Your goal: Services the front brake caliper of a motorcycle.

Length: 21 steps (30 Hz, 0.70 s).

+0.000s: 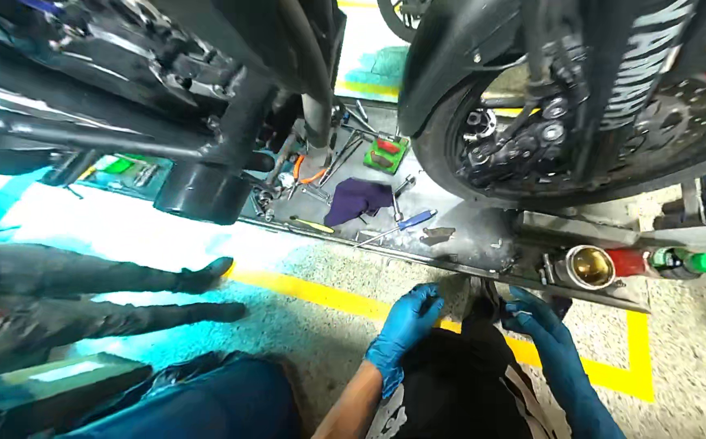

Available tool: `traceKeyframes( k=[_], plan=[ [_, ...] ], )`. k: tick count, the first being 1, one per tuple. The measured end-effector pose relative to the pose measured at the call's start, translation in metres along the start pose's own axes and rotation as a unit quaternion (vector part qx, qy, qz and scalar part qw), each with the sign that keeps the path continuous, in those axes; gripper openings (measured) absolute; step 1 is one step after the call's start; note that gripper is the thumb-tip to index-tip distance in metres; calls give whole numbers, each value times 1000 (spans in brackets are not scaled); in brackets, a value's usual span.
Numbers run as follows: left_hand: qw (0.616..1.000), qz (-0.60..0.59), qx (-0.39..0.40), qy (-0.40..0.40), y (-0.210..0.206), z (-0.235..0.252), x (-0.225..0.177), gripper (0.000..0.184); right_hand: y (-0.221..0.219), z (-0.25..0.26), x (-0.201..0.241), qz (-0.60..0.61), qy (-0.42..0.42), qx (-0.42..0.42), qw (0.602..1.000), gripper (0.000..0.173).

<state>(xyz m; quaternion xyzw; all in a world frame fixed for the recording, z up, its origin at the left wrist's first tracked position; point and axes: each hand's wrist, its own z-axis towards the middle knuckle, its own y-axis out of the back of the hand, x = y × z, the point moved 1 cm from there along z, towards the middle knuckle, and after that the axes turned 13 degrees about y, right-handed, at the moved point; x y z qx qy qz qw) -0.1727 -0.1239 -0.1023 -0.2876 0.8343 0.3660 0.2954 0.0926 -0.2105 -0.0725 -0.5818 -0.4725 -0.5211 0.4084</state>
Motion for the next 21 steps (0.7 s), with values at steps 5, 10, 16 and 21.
traceKeyframes(
  k=[5, 10, 16, 21],
  plan=[
    [993, 34, 89, 74, 21, -5, 52, 51, -7, -56, 11, -142, -86, -70, 984, 51],
    [995, 37, 58, 74, 56, 27, 54, 49, -20, -80, 24, -166, -81, -126, 975, 49],
    [991, 112, -66, 20, 32, 145, -12, 45, -46, -106, 31, -191, -94, -170, 962, 50],
    [955, 287, -65, -34, -4, 202, -13, 57, -50, -136, 26, -191, -124, -196, 954, 53]
  ],
)
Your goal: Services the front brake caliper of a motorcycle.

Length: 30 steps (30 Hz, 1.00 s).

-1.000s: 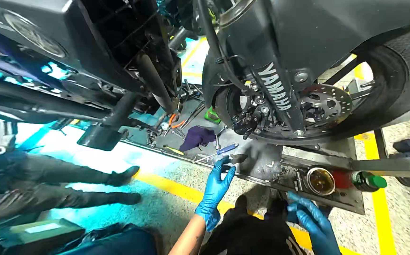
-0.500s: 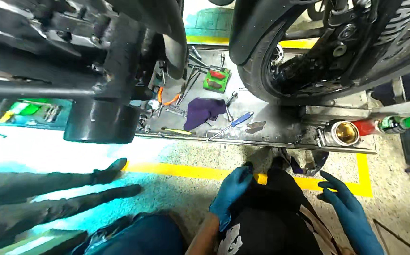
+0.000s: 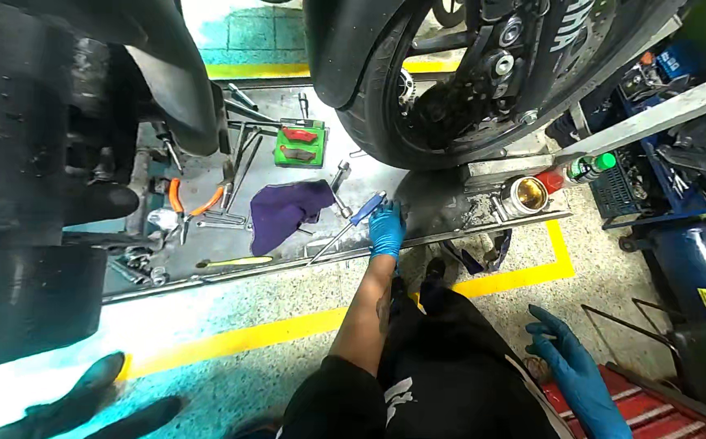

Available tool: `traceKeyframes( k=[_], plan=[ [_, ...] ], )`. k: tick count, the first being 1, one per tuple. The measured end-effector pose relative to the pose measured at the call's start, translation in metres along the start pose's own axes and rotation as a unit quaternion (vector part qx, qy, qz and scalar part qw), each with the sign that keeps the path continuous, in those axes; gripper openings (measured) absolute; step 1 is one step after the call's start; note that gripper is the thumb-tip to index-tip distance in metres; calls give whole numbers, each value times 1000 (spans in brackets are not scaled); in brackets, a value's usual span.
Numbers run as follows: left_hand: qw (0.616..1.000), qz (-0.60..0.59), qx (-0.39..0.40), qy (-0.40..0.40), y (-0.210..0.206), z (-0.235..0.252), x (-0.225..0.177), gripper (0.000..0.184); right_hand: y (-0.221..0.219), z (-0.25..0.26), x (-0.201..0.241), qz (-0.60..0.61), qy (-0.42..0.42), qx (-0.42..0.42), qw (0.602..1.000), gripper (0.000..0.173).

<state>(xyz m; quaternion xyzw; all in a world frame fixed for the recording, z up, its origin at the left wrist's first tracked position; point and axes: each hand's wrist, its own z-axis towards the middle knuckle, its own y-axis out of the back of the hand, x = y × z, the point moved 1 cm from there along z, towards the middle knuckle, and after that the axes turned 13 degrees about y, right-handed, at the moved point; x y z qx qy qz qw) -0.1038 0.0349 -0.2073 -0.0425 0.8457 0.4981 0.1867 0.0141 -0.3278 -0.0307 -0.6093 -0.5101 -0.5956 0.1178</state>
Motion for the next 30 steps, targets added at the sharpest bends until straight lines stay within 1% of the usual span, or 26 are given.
traceKeyframes(
  k=[1, 3, 5, 7, 9, 12, 15, 20, 22, 23, 24, 25, 26, 28, 29, 30],
  plan=[
    [1000, 8, -5, 0, -7, 0, 3, 55, 2, -2, 0, 1, -5, -6, 1000, 53],
    [1000, -12, -13, 18, -8, -2, 6, 54, 5, 0, 6, 5, -8, -22, 1000, 54],
    [998, -30, -2, 49, -9, -5, 8, 58, 5, -1, 9, 7, -11, -39, 999, 54],
    [997, -30, 9, 74, -8, -9, 7, 65, 4, -3, 5, 9, -15, -38, 999, 54],
    [996, -42, 2, 79, -6, -14, 4, 69, 2, -1, 3, 13, -14, -29, 999, 53],
    [998, -38, -22, 49, -10, -23, 5, 61, 1, 6, 6, 22, -2, -10, 1000, 52],
    [999, -11, -15, 50, -13, -16, 7, 57, 8, 20, 5, 16, 16, 11, 1000, 52],
    [996, 2, 5, 88, -9, -16, 8, 60, 22, 42, -10, 5, 15, 55, 998, 51],
    [992, -17, 13, 128, -10, -21, 11, 66, 28, 51, -20, 17, 27, 66, 997, 51],
    [988, -48, 15, 149, -9, -25, 13, 68, 33, 57, -25, 22, 34, 70, 997, 51],
    [980, -100, 12, 170, -7, -29, 13, 67, 39, 65, -30, 29, 43, 71, 996, 51],
    [966, -180, 7, 186, -4, -37, 13, 63, 46, 73, -36, 36, 51, 72, 995, 52],
    [942, -271, 4, 198, -1, -48, 11, 55, 56, 82, -41, 44, 56, 76, 995, 53],
    [871, -452, 6, 193, 11, -73, -5, 33, 73, 103, -49, 68, 64, 81, 992, 52],
    [825, -537, 17, 176, 16, -83, -16, 26, 79, 116, -54, 82, 69, 82, 991, 50],
    [784, -601, 36, 152, 18, -94, -27, 23, 82, 129, -58, 95, 77, 92, 988, 49]
  ],
)
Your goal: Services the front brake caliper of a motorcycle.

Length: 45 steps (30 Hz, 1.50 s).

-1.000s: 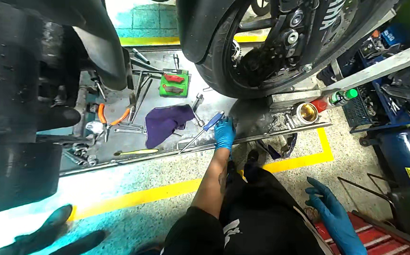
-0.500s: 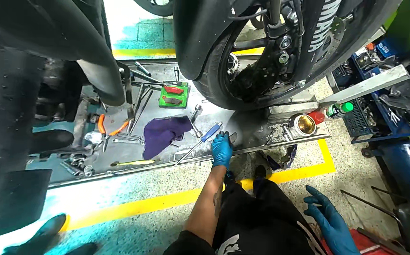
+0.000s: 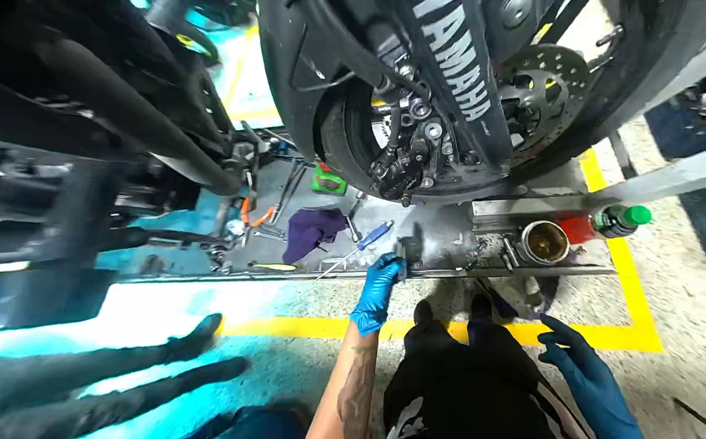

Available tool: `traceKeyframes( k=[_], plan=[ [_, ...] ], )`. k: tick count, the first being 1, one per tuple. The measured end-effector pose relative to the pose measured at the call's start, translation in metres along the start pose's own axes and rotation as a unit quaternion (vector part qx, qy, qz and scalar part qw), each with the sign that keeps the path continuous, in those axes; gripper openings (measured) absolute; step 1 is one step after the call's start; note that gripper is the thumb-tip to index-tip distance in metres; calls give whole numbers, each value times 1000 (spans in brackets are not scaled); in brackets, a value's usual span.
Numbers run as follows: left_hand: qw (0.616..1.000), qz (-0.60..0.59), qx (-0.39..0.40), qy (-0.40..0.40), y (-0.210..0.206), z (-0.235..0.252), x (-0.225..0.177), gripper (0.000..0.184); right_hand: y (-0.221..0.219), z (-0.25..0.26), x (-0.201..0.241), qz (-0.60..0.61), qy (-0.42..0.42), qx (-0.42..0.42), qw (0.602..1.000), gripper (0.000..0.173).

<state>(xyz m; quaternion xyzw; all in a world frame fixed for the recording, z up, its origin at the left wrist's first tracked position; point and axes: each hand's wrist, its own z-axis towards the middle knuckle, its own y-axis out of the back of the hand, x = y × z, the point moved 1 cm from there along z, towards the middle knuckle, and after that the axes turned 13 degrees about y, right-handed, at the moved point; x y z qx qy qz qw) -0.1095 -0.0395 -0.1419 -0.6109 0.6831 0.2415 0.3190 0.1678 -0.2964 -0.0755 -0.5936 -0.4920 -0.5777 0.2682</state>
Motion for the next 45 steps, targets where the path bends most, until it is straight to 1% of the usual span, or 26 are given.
traceKeyframes(
  k=[1, 2, 3, 5, 7, 9, 11, 12, 14, 16, 17, 20, 23, 26, 29, 30, 32, 34, 36, 37, 38, 39, 41, 43, 45],
  plan=[
    [998, -55, 42, -5, -11, -15, -3, 25, 3, 12, -4, 9, 17, 18, 1000, 48],
    [992, -98, 79, -9, -26, -32, -8, 26, 2, 26, -6, 9, 51, 44, 998, 47],
    [985, -131, 109, -8, -42, -50, -13, 26, -3, 38, -2, 4, 105, 71, 992, 45],
    [972, -170, 161, -7, -72, -86, -18, 28, -20, 58, 14, -9, 238, 113, 965, 40],
    [963, -200, 182, -13, -100, -112, -24, 31, -34, 74, 39, 2, 339, 146, 929, 40],
    [959, -224, 173, -15, -119, -132, -28, 30, -44, 82, 60, 35, 385, 142, 911, 37],
    [960, -231, 160, -14, -127, -145, -31, 30, -51, 83, 70, 81, 384, 117, 912, 31],
    [961, -230, 154, -17, -128, -148, -33, 30, -53, 83, 71, 108, 374, 108, 915, 32],
    [968, -208, 139, -26, -126, -155, -39, 28, -57, 80, 76, 140, 341, 96, 924, 41],
    [977, -178, 114, -44, -123, -162, -46, 26, -58, 81, 84, 140, 311, 101, 935, 49],
    [981, -159, 91, -55, -122, -164, -47, 24, -59, 84, 88, 138, 305, 108, 936, 50],
    [991, -113, 29, -60, -116, -167, -45, 25, -65, 89, 88, 162, 268, 134, 940, 46],
    [994, -99, 10, -42, -109, -160, -36, 27, -74, 87, 79, 160, 240, 136, 948, 44],
    [995, -102, 20, -10, -96, -150, -27, 35, -88, 86, 71, 155, 262, 143, 942, 40],
    [989, -134, 51, 28, -81, -142, -25, 49, -104, 88, 54, 125, 296, 160, 933, 43],
    [987, -146, 58, 43, -74, -137, -25, 47, -109, 90, 46, 92, 314, 172, 929, 43],
    [985, -147, 56, 66, -60, -119, -18, 40, -119, 94, 32, -21, 339, 201, 919, 44],
    [995, -81, 33, 56, -43, -92, -2, 37, -124, 94, 24, -120, 325, 223, 911, 47],
    [997, 71, -23, 20, -23, -62, 6, 37, -122, 91, 21, -159, 285, 219, 920, 46],
    [985, 165, -55, 5, -12, -47, 5, 38, -116, 90, 19, -176, 256, 211, 927, 45],
    [963, 256, -89, -3, -1, -28, 4, 39, -109, 89, 15, -192, 224, 201, 934, 46],
    [931, 345, -120, -5, 10, -3, 5, 41, -101, 87, 12, -203, 190, 187, 942, 46],
    [870, 468, -157, -5, 29, 40, 6, 42, -85, 81, 6, -209, 143, 131, 959, 48],
    [833, 525, -172, -37, 47, 74, 7, 43, -71, 71, 2, -210, 98, 84, 969, 48],
    [810, 555, -175, -69, 55, 92, 5, 42, -63, 57, -1, -209, 67, 37, 975, 47]
  ],
)
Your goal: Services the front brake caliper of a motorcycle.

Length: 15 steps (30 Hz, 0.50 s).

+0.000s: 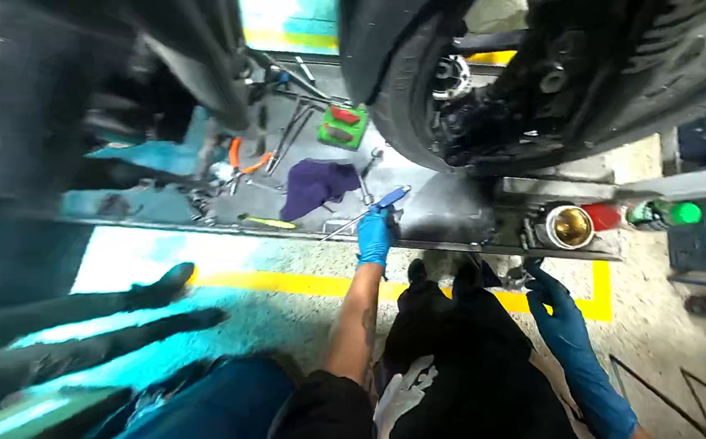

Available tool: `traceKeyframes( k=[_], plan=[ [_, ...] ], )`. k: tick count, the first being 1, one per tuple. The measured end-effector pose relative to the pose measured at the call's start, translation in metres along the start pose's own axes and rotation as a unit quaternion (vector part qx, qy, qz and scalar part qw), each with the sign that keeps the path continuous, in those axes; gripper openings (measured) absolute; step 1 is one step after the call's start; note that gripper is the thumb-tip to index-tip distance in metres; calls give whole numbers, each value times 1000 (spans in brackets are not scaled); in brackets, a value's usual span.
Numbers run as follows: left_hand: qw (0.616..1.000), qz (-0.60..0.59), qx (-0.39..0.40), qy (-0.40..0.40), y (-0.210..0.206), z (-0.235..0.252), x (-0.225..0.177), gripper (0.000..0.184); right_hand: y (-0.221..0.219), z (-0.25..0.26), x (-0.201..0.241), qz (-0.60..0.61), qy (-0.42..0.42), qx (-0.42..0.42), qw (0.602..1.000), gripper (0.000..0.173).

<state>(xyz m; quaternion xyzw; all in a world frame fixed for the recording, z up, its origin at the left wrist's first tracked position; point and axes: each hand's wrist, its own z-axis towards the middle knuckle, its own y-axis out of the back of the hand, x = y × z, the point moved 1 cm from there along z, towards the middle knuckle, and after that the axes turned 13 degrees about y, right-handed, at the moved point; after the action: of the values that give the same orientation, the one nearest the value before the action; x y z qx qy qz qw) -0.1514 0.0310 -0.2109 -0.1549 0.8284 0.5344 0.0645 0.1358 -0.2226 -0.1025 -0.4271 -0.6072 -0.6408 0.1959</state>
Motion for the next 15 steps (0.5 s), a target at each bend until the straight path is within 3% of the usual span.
traceKeyframes(
  k=[5, 9, 13, 15],
  plan=[
    [997, 11, -26, -73, 5, -29, -28, 44, -6, -34, -10, 50, -37, -78, 995, 48],
    [988, 37, 94, -117, -24, -53, -60, 35, -8, -42, -7, 56, -54, -91, 993, 47],
    [987, 12, 123, -99, -39, -52, -63, 28, -10, -38, -6, 49, -26, -82, 995, 44],
    [983, -72, 126, -115, -27, -67, -63, 24, -10, -34, -5, 66, -21, -68, 995, 44]
  ],
)
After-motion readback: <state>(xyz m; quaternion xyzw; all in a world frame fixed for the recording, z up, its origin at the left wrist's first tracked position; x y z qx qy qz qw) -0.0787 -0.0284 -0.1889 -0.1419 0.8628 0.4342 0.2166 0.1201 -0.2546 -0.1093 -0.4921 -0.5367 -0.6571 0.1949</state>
